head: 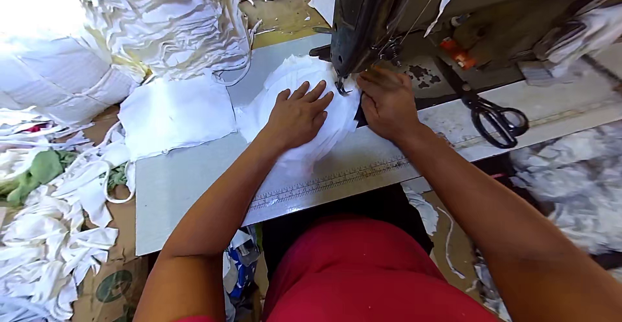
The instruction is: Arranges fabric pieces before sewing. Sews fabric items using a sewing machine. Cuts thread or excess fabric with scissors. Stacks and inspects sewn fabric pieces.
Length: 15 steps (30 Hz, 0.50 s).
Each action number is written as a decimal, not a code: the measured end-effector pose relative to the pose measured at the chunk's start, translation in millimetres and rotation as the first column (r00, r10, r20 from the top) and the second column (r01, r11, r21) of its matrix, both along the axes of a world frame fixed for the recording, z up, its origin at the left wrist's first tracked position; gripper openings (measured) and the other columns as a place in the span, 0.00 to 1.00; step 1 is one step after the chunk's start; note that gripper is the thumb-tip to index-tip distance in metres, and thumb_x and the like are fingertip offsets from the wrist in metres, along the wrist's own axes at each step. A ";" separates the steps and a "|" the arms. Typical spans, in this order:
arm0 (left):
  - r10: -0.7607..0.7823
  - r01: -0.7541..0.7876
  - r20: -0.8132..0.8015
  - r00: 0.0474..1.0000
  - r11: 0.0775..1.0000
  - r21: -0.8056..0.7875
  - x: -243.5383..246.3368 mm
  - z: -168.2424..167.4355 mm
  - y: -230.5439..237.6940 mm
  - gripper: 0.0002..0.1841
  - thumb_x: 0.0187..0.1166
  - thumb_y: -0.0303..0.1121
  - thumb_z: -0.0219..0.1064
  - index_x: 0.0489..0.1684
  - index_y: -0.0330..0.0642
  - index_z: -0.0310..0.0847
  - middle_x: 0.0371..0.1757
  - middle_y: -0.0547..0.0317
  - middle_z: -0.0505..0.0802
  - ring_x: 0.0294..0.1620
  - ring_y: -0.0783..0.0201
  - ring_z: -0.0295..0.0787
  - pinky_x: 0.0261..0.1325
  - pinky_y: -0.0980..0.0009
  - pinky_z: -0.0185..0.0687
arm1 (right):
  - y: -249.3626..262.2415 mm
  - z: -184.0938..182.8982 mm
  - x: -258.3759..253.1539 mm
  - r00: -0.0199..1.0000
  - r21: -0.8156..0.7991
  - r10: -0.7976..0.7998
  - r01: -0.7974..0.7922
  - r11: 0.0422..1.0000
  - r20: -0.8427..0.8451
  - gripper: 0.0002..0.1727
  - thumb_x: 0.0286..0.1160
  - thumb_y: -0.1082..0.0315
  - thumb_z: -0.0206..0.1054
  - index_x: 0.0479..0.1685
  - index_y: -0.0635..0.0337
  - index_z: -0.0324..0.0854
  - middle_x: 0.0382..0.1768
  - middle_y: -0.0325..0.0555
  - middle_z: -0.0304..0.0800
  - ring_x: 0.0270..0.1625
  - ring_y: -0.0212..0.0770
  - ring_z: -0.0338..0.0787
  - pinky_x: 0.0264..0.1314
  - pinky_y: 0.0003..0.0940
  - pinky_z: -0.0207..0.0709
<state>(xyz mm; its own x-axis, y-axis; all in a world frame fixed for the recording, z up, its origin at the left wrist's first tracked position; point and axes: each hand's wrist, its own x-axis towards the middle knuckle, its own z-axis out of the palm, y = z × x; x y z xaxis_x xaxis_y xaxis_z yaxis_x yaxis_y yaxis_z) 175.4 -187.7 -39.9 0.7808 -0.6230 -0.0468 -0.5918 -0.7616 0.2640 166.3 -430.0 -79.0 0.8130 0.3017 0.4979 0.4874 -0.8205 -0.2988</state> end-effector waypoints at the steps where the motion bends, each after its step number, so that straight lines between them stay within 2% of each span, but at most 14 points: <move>1: -0.018 0.018 0.041 0.999 1.000 -0.003 0.6 -0.7 3.3 0.28 0.91 0.44 0.40 0.88 0.58 0.70 0.92 0.60 0.69 0.92 0.45 0.60 0.83 0.34 0.53 | 1.9 -0.2 -5.1 0.994 0.039 0.033 -0.037 0.999 0.101 0.21 0.82 0.68 0.50 0.54 0.64 0.91 0.60 0.57 0.94 0.70 0.62 0.87 0.72 0.63 0.70; 2: -0.030 0.031 0.082 0.996 0.999 -0.008 1.3 -2.2 5.2 0.27 0.90 0.44 0.42 0.86 0.58 0.73 0.90 0.60 0.72 0.89 0.45 0.65 0.78 0.36 0.59 | 4.4 -0.7 -10.7 0.983 0.061 0.096 -0.107 0.992 0.159 0.19 0.81 0.68 0.52 0.46 0.64 0.92 0.53 0.57 0.95 0.62 0.61 0.90 0.66 0.61 0.73; 3: -0.039 0.040 0.109 0.993 0.999 -0.010 2.4 -2.9 5.9 0.27 0.90 0.44 0.43 0.84 0.58 0.75 0.89 0.59 0.74 0.87 0.44 0.69 0.73 0.37 0.62 | 6.9 -1.2 -16.2 0.973 0.058 0.174 -0.184 0.981 0.154 0.19 0.81 0.67 0.54 0.45 0.63 0.93 0.50 0.57 0.96 0.58 0.59 0.91 0.63 0.60 0.76; 4: -0.045 0.047 0.130 0.990 0.999 -0.011 3.8 -3.2 5.9 0.27 0.89 0.46 0.45 0.83 0.57 0.77 0.87 0.57 0.76 0.83 0.42 0.73 0.68 0.38 0.65 | 9.1 -2.5 -19.7 0.965 0.048 0.237 -0.243 0.969 0.110 0.19 0.81 0.65 0.55 0.46 0.62 0.94 0.50 0.56 0.96 0.58 0.58 0.92 0.62 0.59 0.78; 6: -0.060 0.066 0.171 0.983 0.998 -0.026 8.3 -4.9 7.2 0.26 0.89 0.49 0.46 0.80 0.57 0.80 0.84 0.54 0.80 0.75 0.41 0.78 0.62 0.40 0.67 | 10.7 -4.5 -19.8 0.966 0.027 0.255 -0.257 0.966 0.041 0.19 0.82 0.62 0.58 0.49 0.60 0.95 0.54 0.55 0.95 0.61 0.57 0.90 0.64 0.58 0.76; 10: -0.125 0.142 0.186 0.975 0.986 -0.084 20.8 -10.6 18.1 0.27 0.90 0.51 0.44 0.78 0.58 0.82 0.82 0.48 0.81 0.75 0.40 0.77 0.64 0.41 0.67 | 9.7 -5.9 -15.9 0.978 0.035 0.198 -0.200 0.979 0.066 0.17 0.83 0.63 0.59 0.49 0.60 0.95 0.58 0.55 0.94 0.68 0.57 0.88 0.66 0.57 0.75; 13: -0.047 0.058 0.203 0.978 0.997 -0.045 19.7 -7.9 13.1 0.27 0.90 0.52 0.44 0.78 0.60 0.82 0.77 0.44 0.83 0.69 0.39 0.80 0.58 0.42 0.70 | 11.3 -3.2 -19.7 0.939 0.064 0.289 -0.305 0.950 0.185 0.17 0.82 0.67 0.57 0.47 0.62 0.94 0.54 0.56 0.96 0.63 0.56 0.91 0.66 0.55 0.76; 15: 0.035 -0.037 0.220 0.975 0.999 0.005 16.9 -4.8 5.3 0.27 0.91 0.54 0.43 0.79 0.60 0.81 0.73 0.42 0.85 0.64 0.38 0.81 0.53 0.42 0.72 | 12.2 -3.2 -21.1 0.917 0.044 0.384 -0.390 0.920 0.106 0.19 0.83 0.62 0.56 0.48 0.61 0.94 0.54 0.54 0.95 0.61 0.55 0.91 0.66 0.55 0.78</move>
